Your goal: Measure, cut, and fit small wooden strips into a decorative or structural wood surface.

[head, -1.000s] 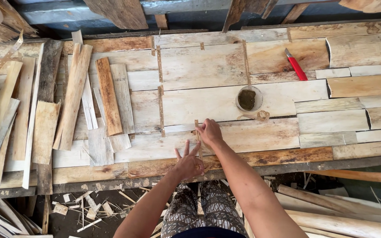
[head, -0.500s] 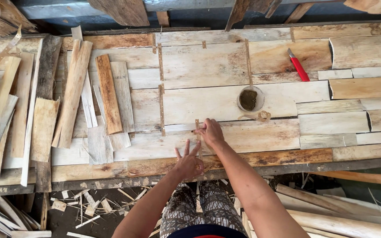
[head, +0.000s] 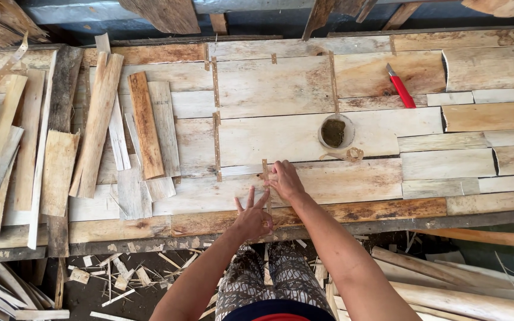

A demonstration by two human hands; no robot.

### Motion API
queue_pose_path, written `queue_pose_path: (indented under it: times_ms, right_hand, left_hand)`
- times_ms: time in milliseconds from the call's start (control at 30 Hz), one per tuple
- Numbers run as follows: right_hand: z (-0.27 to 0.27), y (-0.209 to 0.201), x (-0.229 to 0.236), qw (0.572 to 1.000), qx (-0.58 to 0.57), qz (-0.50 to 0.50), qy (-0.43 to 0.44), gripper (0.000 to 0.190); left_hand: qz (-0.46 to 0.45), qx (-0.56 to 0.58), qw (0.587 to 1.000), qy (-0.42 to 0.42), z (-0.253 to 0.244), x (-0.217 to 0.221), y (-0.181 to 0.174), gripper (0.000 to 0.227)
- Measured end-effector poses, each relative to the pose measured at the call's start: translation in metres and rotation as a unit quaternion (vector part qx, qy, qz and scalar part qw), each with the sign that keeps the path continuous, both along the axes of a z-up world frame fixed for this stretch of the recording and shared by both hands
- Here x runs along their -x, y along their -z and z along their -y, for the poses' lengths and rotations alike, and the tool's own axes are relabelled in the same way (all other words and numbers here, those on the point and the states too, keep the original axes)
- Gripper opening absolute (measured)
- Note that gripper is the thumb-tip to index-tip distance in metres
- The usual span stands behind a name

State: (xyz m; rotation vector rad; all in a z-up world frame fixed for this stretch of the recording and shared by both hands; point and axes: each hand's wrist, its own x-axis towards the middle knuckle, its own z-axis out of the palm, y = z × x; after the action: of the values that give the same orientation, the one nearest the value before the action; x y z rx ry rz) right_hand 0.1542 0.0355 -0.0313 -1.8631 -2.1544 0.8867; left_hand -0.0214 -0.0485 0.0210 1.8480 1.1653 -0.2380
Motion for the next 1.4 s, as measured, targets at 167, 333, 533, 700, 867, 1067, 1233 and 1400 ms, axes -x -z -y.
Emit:
queue_pose_path:
  times_ms: [167, 333, 533, 700, 867, 1067, 1233, 1400]
  right_hand:
    - [0.002, 0.010, -0.005, 0.999, 0.010, 0.010, -0.029, 0.057]
    - [0.005, -0.005, -0.002, 0.998, 0.035, 0.025, -0.046, 0.062]
    - [0.005, -0.005, -0.003, 0.996, 0.056, 0.043, -0.057, 0.064]
    - [0.007, -0.020, -0.003, 0.996, 0.058, 0.030, -0.065, 0.067]
    - [0.010, -0.024, -0.004, 0.995, 0.051, 0.033, -0.075, 0.067]
    - [0.012, -0.024, -0.004, 0.994, 0.041, 0.048, -0.093, 0.069]
    - [0.014, -0.022, -0.003, 0.991, 0.033, 0.071, -0.112, 0.074]
    - [0.019, -0.004, -0.008, 0.985, 0.029, 0.095, -0.138, 0.085]
  left_hand:
    - [0.003, -0.003, 1.000, 0.008, 0.001, 0.001, 0.004, 0.012]
    - [-0.010, 0.001, 0.999, 0.038, 0.004, 0.003, 0.000, 0.018]
    - [-0.007, -0.033, 0.999, 0.042, 0.006, 0.006, 0.004, 0.018]
    - [-0.001, -0.039, 0.998, 0.043, 0.007, 0.008, 0.005, 0.020]
    - [0.001, -0.044, 0.998, 0.052, 0.009, 0.010, 0.001, 0.020]
    - [-0.001, -0.044, 0.998, 0.055, 0.008, 0.010, 0.000, 0.023]
    - [-0.004, -0.043, 0.997, 0.060, 0.008, 0.011, -0.004, 0.024]
    - [0.000, -0.058, 0.996, 0.066, 0.011, 0.011, 0.000, 0.026]
